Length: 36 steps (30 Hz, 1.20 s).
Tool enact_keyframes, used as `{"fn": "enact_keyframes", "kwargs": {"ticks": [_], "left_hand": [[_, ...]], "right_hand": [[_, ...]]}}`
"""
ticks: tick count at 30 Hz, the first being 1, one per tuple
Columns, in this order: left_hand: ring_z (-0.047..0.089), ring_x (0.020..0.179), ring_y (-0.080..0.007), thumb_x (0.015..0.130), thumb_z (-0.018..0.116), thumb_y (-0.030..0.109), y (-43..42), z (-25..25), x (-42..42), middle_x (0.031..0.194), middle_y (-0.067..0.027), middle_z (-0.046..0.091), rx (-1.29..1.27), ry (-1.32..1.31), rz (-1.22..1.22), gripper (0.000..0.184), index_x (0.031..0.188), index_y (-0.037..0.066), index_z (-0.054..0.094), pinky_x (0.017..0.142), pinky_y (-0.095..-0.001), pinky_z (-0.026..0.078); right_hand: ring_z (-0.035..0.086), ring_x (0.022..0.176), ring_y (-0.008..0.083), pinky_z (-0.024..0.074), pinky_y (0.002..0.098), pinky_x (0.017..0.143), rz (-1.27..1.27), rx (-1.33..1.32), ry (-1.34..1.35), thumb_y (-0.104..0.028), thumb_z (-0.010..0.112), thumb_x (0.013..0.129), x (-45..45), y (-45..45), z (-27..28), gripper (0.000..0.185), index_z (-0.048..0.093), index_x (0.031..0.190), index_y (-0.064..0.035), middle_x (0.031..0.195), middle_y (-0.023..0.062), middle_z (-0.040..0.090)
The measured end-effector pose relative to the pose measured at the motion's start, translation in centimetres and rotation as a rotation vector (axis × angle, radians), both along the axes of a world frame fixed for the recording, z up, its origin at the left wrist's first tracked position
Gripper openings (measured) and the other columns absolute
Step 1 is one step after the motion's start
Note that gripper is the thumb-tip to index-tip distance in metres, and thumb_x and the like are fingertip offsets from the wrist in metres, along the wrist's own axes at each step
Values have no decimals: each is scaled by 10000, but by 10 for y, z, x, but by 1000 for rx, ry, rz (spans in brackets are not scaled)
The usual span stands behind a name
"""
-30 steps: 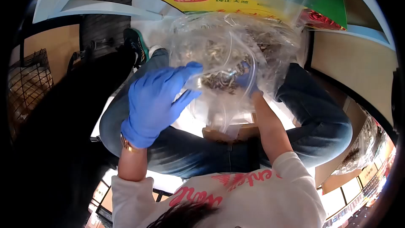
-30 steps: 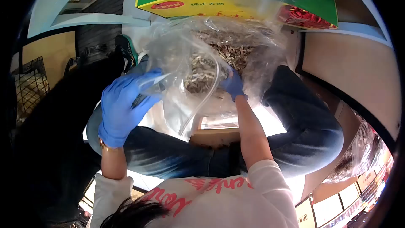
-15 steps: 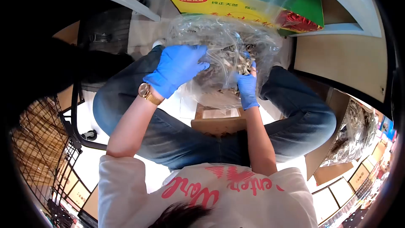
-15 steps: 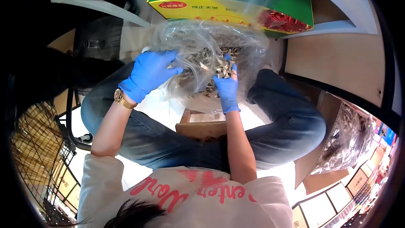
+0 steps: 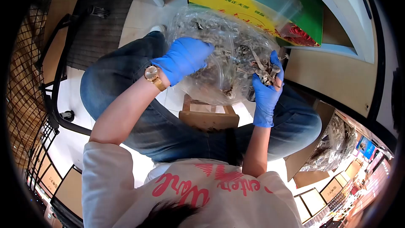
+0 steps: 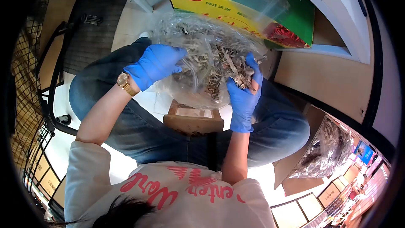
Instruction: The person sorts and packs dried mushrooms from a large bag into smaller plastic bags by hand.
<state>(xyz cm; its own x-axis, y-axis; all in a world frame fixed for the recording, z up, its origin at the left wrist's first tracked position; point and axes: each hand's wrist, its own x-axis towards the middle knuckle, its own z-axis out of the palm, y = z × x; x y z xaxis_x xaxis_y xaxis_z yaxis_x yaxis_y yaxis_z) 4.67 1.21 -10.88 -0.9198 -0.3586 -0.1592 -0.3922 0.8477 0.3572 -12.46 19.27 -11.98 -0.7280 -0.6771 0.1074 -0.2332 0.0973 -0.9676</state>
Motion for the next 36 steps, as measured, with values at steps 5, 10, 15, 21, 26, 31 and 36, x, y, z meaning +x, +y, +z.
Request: {"fn": "enact_keyframes", "kwargs": {"ticks": [5, 10, 15, 21, 26, 31, 36], "left_hand": [[617, 725, -307, 744, 645, 254, 9, 0, -5, 783, -104, 620, 48, -27, -50, 256, 921, 96, 550, 609, -412, 486], [617, 726, -311, 743, 646, 244, 13, -5, -9, 787, -110, 619, 65, -13, -22, 263, 930, 90, 544, 612, -419, 490], [630, 759, -329, 735, 626, 131, 17, 3, -14, 799, -137, 633, 140, -2, -28, 204, 918, 58, 574, 621, -420, 508], [626, 758, -331, 743, 633, 150, 16, 1, -14, 804, -139, 631, 178, 91, -10, 220, 934, 57, 575, 633, -428, 504], [615, 718, -321, 760, 627, 243, 16, -4, -16, 779, -132, 615, 184, 38, -36, 270, 973, 95, 553, 627, -424, 495], [617, 736, -318, 763, 624, 244, 20, -5, -16, 795, -121, 614, 185, 52, -43, 231, 920, 90, 555, 634, -426, 495], [618, 741, -316, 769, 616, 250, 19, -3, -16, 805, -116, 616, 192, 63, -56, 222, 907, 87, 554, 636, -425, 495]], "right_hand": [[528, 1096, 236, 401, 313, 964, 257, 270, 259, 82, 680, 617, 2, -11, 24, 718, 476, 1283, -91, 1232, 124, 516], [394, 1252, 262, 318, 346, 1049, 515, 356, 225, 17, 746, 598, 7, -24, 44, 857, 372, 1359, -106, 1383, 89, 401], [397, 1245, 283, 306, 350, 1053, 615, 290, 325, 43, 720, 607, 3, -25, 41, 821, 383, 1344, -95, 1363, 92, 422], [348, 1300, 275, 292, 349, 1057, 688, 240, 202, 79, 654, 654, -2, -23, 49, 697, 446, 1299, -84, 1351, 89, 444], [327, 1327, 237, 304, 326, 1050, 745, 295, 73, 128, 581, 697, -4, -21, 66, 632, 491, 1279, -102, 1356, 84, 451], [484, 1207, 197, 422, 270, 929, 592, 317, 128, 91, 573, 786, -1, -20, 63, 544, 507, 1280, -130, 1294, 78, 518], [542, 1047, 109, 448, 212, 818, 458, 407, 28, 16, 561, 849, 0, -16, 71, 461, 501, 1284, -121, 1277, 57, 540]]}}
